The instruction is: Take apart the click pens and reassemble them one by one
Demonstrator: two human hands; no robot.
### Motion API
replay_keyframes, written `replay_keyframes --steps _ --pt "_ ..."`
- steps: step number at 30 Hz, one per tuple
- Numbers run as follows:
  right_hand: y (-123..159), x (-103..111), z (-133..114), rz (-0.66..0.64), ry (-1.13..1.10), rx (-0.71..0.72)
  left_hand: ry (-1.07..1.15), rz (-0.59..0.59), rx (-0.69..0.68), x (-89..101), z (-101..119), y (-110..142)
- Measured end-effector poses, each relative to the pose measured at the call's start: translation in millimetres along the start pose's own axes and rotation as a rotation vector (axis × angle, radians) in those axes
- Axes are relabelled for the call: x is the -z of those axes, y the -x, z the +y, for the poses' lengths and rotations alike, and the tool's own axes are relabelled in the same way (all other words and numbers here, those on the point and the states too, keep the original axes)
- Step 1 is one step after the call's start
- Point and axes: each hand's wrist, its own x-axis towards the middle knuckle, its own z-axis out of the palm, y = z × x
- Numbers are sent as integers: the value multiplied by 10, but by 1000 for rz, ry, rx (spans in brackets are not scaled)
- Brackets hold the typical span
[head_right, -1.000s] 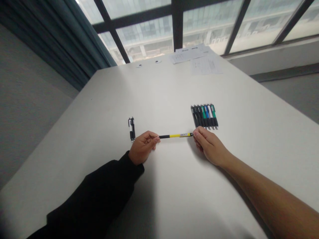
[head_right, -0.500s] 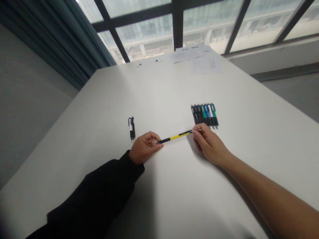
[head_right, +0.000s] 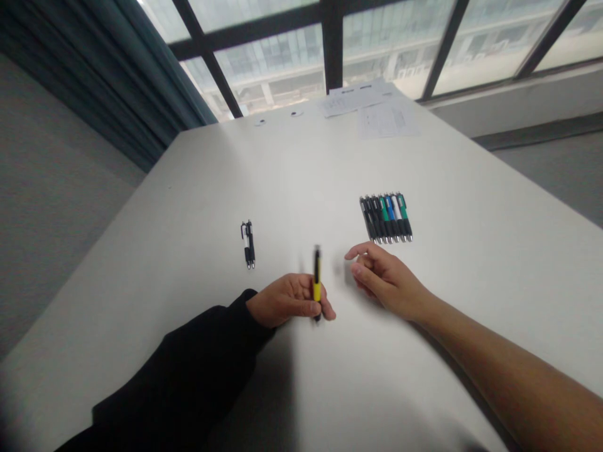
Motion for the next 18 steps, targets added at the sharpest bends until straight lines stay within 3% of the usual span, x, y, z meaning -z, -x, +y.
replay_keyframes --steps 5,9,12,16,18 --pt "4 -74 -48 -200 265 53 97 249 -313 1 -152 -112" --pt "-12 -119 -57 -192 382 74 8 319 -407 -42 -168 -149" --pt "-22 -116 -54 -166 432 88 -194 392 -506 -81 -151 -139" --pt "-29 -117 -73 -175 433 64 -688 484 -630 -97 -129 -105" --pt "-30 -132 -86 -182 442 62 -775 488 -644 -91 -133 -97"
